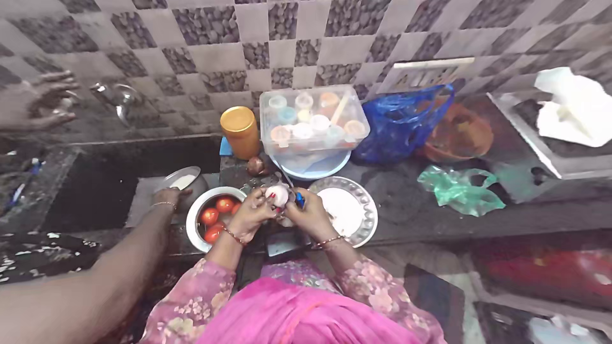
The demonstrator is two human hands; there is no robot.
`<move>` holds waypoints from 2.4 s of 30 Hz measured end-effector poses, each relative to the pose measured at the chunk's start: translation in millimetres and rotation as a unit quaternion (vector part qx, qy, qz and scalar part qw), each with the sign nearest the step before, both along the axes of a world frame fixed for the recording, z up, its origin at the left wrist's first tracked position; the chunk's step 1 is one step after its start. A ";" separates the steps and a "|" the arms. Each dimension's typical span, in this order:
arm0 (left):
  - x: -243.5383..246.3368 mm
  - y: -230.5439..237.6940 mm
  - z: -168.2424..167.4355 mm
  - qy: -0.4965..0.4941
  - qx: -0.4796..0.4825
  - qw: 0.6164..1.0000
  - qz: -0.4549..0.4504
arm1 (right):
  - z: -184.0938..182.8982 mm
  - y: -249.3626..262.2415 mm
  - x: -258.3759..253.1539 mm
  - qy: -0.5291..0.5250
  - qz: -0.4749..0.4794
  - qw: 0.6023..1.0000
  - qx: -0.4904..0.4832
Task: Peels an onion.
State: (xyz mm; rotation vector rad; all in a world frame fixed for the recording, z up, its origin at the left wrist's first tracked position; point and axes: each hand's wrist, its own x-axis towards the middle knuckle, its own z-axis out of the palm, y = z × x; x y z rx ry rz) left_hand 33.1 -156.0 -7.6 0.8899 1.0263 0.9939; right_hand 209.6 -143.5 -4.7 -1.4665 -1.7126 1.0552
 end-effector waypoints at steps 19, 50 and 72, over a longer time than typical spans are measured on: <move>19.5 -2.3 1.3 0.287 0.115 0.950 0.036 | -3.8 8.6 8.5 0.019 -0.043 0.998 0.048; -24.1 -5.1 -2.0 0.327 0.105 0.939 0.019 | -0.5 52.0 6.2 -0.110 0.113 0.987 0.010; -12.7 7.0 16.2 0.492 0.074 0.858 -0.125 | 15.4 24.4 -5.4 -0.184 0.204 0.961 0.008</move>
